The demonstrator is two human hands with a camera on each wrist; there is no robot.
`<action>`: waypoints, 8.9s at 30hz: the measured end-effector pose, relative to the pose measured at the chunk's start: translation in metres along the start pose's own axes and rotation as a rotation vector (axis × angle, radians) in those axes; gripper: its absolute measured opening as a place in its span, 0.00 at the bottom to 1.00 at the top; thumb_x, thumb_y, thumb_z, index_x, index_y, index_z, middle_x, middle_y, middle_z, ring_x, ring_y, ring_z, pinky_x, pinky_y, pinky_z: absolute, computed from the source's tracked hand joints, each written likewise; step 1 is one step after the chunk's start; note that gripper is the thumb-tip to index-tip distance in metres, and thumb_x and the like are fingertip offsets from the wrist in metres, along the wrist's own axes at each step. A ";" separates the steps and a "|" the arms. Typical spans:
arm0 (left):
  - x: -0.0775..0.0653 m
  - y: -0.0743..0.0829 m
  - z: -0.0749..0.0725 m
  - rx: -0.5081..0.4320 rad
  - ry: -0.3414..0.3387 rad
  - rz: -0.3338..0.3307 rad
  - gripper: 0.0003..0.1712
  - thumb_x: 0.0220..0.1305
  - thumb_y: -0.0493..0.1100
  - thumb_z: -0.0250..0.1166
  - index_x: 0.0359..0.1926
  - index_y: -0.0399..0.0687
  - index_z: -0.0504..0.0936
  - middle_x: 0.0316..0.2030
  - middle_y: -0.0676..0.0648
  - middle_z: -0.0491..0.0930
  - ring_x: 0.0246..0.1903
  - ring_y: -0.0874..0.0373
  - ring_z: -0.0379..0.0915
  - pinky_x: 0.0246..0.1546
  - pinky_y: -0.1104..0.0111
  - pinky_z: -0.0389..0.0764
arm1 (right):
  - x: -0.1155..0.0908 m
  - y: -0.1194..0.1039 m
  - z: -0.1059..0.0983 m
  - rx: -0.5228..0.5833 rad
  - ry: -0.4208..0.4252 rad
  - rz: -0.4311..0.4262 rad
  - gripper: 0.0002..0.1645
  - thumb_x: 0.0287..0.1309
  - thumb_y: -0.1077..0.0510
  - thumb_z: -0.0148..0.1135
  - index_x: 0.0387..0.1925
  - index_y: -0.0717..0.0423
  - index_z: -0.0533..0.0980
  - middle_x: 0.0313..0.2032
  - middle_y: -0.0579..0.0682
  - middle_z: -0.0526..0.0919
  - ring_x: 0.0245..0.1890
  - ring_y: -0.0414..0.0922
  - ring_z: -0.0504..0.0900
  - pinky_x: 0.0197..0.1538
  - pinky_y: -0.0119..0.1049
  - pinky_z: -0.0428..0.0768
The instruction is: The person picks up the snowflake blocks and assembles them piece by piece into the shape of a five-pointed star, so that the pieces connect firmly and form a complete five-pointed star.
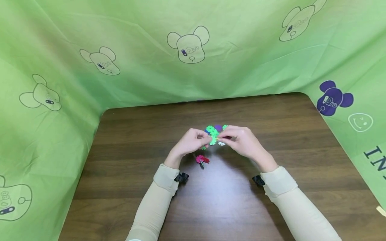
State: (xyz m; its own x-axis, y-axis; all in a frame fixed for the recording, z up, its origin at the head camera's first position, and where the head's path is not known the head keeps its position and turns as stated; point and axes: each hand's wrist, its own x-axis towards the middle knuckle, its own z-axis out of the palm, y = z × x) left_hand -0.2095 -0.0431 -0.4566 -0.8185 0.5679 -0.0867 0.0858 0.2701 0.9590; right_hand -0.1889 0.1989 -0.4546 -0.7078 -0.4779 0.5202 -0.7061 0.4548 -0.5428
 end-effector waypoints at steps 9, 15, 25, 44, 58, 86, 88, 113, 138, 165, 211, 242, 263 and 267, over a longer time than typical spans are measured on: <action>-0.001 -0.002 -0.002 0.107 -0.009 0.040 0.14 0.72 0.41 0.65 0.32 0.32 0.86 0.24 0.46 0.83 0.18 0.64 0.62 0.23 0.72 0.63 | 0.000 0.001 0.004 -0.062 0.000 -0.145 0.15 0.42 0.72 0.82 0.34 0.55 0.89 0.33 0.43 0.88 0.29 0.37 0.84 0.35 0.30 0.82; -0.002 0.001 0.000 0.104 -0.001 0.017 0.14 0.71 0.39 0.65 0.30 0.34 0.85 0.22 0.51 0.81 0.18 0.64 0.64 0.24 0.72 0.65 | 0.002 -0.002 0.004 -0.034 0.006 -0.205 0.17 0.39 0.75 0.82 0.33 0.58 0.89 0.32 0.44 0.88 0.27 0.37 0.83 0.33 0.30 0.82; -0.002 0.000 -0.008 0.048 0.038 -0.047 0.14 0.70 0.41 0.66 0.29 0.36 0.86 0.26 0.37 0.83 0.21 0.62 0.67 0.25 0.71 0.65 | 0.015 -0.001 0.001 -0.028 -0.074 -0.106 0.16 0.47 0.66 0.83 0.40 0.56 0.88 0.37 0.45 0.88 0.30 0.41 0.83 0.31 0.38 0.83; -0.006 -0.002 -0.029 -0.118 0.124 -0.080 0.14 0.74 0.38 0.63 0.44 0.25 0.84 0.25 0.46 0.82 0.27 0.44 0.73 0.31 0.62 0.74 | 0.032 0.051 -0.017 -0.373 -0.492 0.630 0.21 0.62 0.43 0.72 0.46 0.55 0.86 0.42 0.51 0.89 0.42 0.54 0.85 0.44 0.57 0.80; -0.005 -0.004 -0.027 -0.120 0.144 -0.096 0.13 0.74 0.39 0.63 0.43 0.29 0.85 0.25 0.47 0.82 0.29 0.42 0.74 0.28 0.69 0.76 | 0.017 0.059 -0.009 -0.156 -0.423 0.631 0.13 0.65 0.55 0.72 0.45 0.58 0.80 0.38 0.53 0.85 0.40 0.52 0.82 0.49 0.51 0.78; 0.000 -0.003 -0.011 -0.185 0.173 -0.092 0.14 0.75 0.40 0.63 0.40 0.29 0.85 0.27 0.42 0.83 0.22 0.61 0.70 0.27 0.69 0.72 | 0.005 -0.017 0.022 0.125 0.168 0.254 0.11 0.49 0.72 0.80 0.32 0.60 0.84 0.31 0.48 0.87 0.30 0.41 0.87 0.39 0.24 0.83; 0.000 -0.003 -0.010 -0.189 0.175 -0.088 0.13 0.74 0.40 0.63 0.39 0.30 0.85 0.26 0.43 0.83 0.22 0.61 0.70 0.26 0.70 0.71 | 0.004 -0.017 0.023 0.112 0.180 0.232 0.11 0.49 0.71 0.80 0.32 0.60 0.84 0.31 0.48 0.87 0.30 0.42 0.87 0.39 0.24 0.83; 0.004 -0.003 0.002 -0.250 0.197 -0.108 0.09 0.71 0.34 0.66 0.36 0.28 0.85 0.19 0.51 0.82 0.23 0.53 0.75 0.29 0.68 0.80 | -0.002 -0.010 0.032 -0.021 0.275 0.019 0.13 0.45 0.74 0.81 0.30 0.59 0.85 0.28 0.46 0.87 0.26 0.41 0.81 0.33 0.24 0.79; -0.022 -0.015 -0.050 0.082 -0.049 -0.158 0.17 0.72 0.44 0.66 0.25 0.41 0.85 0.28 0.32 0.83 0.23 0.53 0.68 0.25 0.69 0.69 | 0.010 0.013 0.000 -0.053 0.102 0.247 0.06 0.60 0.60 0.76 0.38 0.57 0.87 0.33 0.46 0.88 0.30 0.41 0.85 0.37 0.38 0.85; -0.036 -0.028 -0.061 0.637 0.001 -0.429 0.21 0.66 0.60 0.70 0.27 0.51 0.87 0.22 0.54 0.81 0.24 0.59 0.72 0.27 0.66 0.70 | 0.015 0.053 0.003 -0.317 -0.435 0.517 0.17 0.62 0.51 0.73 0.47 0.58 0.85 0.44 0.54 0.84 0.45 0.52 0.83 0.51 0.54 0.80; 0.042 -0.011 0.004 1.107 0.000 -0.108 0.20 0.65 0.56 0.74 0.51 0.53 0.81 0.43 0.53 0.80 0.38 0.56 0.79 0.34 0.60 0.81 | 0.010 0.045 -0.003 -0.059 -0.355 0.481 0.08 0.62 0.55 0.73 0.41 0.50 0.84 0.32 0.42 0.84 0.31 0.42 0.80 0.38 0.43 0.78; 0.027 -0.013 -0.004 -0.014 0.059 -0.153 0.13 0.73 0.41 0.67 0.48 0.33 0.86 0.38 0.39 0.86 0.26 0.54 0.80 0.35 0.65 0.86 | 0.001 0.028 0.001 -0.018 -0.097 0.219 0.03 0.60 0.61 0.76 0.37 0.52 0.88 0.34 0.43 0.88 0.32 0.38 0.83 0.38 0.39 0.83; 0.023 -0.007 -0.006 -0.181 0.044 -0.161 0.07 0.71 0.31 0.64 0.42 0.26 0.84 0.35 0.31 0.86 0.37 0.38 0.85 0.34 0.67 0.87 | 0.004 0.020 0.010 0.021 0.056 0.004 0.10 0.50 0.68 0.80 0.33 0.54 0.89 0.29 0.42 0.88 0.22 0.34 0.77 0.26 0.39 0.80; 0.023 -0.009 -0.007 -0.177 0.058 -0.151 0.07 0.71 0.32 0.65 0.42 0.28 0.85 0.32 0.36 0.86 0.34 0.43 0.85 0.36 0.65 0.87 | 0.006 0.021 0.008 0.030 0.002 0.065 0.08 0.53 0.65 0.80 0.37 0.56 0.89 0.33 0.45 0.90 0.27 0.36 0.83 0.30 0.40 0.83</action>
State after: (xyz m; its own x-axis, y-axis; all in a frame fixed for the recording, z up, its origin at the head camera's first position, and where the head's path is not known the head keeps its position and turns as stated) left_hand -0.2328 -0.0380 -0.4653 -0.8460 0.4845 -0.2225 -0.1371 0.2056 0.9690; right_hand -0.2080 0.1995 -0.4678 -0.7520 -0.4465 0.4850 -0.6579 0.4616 -0.5950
